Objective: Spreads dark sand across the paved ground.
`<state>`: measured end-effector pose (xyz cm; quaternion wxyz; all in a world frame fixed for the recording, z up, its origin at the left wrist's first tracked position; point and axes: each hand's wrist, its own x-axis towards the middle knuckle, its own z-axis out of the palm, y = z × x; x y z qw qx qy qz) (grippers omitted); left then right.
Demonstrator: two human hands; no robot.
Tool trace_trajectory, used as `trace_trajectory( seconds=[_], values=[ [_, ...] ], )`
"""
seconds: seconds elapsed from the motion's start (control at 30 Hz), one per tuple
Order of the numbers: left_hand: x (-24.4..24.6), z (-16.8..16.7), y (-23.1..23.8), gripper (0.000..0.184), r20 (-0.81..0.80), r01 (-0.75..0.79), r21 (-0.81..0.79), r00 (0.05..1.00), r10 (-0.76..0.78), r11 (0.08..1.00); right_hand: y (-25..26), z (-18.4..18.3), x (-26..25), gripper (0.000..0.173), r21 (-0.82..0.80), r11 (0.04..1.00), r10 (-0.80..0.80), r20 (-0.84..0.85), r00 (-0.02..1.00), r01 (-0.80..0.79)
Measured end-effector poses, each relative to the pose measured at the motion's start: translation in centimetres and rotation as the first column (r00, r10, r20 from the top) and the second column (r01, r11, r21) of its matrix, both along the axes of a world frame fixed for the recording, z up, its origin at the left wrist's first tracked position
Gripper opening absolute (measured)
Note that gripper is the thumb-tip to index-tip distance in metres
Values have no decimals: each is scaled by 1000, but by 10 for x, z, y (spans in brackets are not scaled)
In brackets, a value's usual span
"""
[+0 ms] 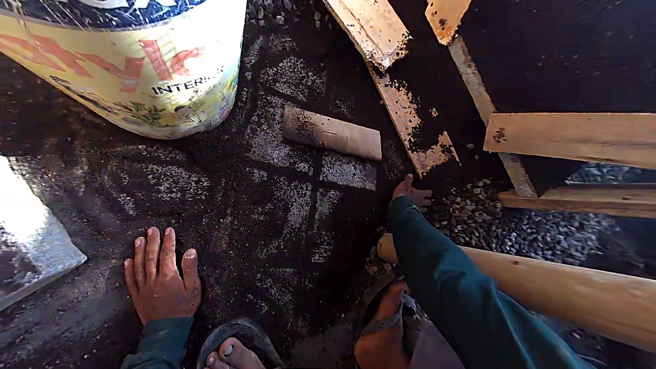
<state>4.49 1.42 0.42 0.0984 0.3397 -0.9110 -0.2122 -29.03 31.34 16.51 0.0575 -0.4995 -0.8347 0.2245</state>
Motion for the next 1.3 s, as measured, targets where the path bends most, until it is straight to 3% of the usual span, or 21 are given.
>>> trace_trajectory(
  seconds=[0.07,0.13,0.17,0.2,0.23,0.33,0.5,0.6,0.77,0.8,0.9,0.97,1.07,1.17,1.23,1.3],
  values=[
    [1,1,0,71,-10,-4,-4,1000,4,1000,7,-2,-6,68,-62,998,7,17,1000,-6],
    [1,2,0,71,-8,-6,-13,1000,6,1000,30,-15,-15,62,-81,990,124,152,981,-113],
    [0,2,0,71,-10,-5,-15,1000,5,1000,49,-42,-22,61,27,980,190,181,965,-198],
    [0,2,0,72,-9,-8,-13,1000,8,1000,69,-103,-32,56,395,903,201,-46,979,-167],
    [-1,1,1,71,-8,-13,-14,1000,13,1000,86,-124,-43,57,408,887,264,-60,963,-217],
    [2,2,3,70,6,-15,-4,1000,15,1000,105,-128,-46,70,284,888,376,8,927,-362],
    [5,2,1,68,7,-20,-8,1000,20,1000,91,-126,-32,54,176,830,535,21,845,-529],
    [4,1,1,69,0,-19,7,1000,19,1000,76,-121,0,55,156,723,676,42,736,-673],
    [4,-2,1,70,30,-18,16,999,17,1000,73,-91,59,60,-105,468,879,-48,475,-877],
    [5,-2,1,70,35,-16,20,999,15,1000,76,-84,62,63,-111,453,885,-65,461,-885],
    [2,1,2,70,49,-17,35,999,15,999,73,-89,61,70,-88,628,766,-107,634,-773],
    [1,4,0,70,55,-17,40,998,15,999,53,-100,62,69,-104,668,738,-41,674,-737],
    [3,7,1,68,40,11,69,999,-14,998,18,-90,85,63,-155,555,828,14,560,-817],
    [0,5,0,69,27,5,75,1000,-7,997,14,-77,110,63,-208,436,889,-55,455,-876],
    [1,6,1,70,43,-5,91,999,2,996,26,-77,110,62,-77,529,847,-17,532,-845],
    [1,6,1,70,46,-5,91,999,1,996,31,-83,99,63,15,701,707,113,698,-713]
  ],
)
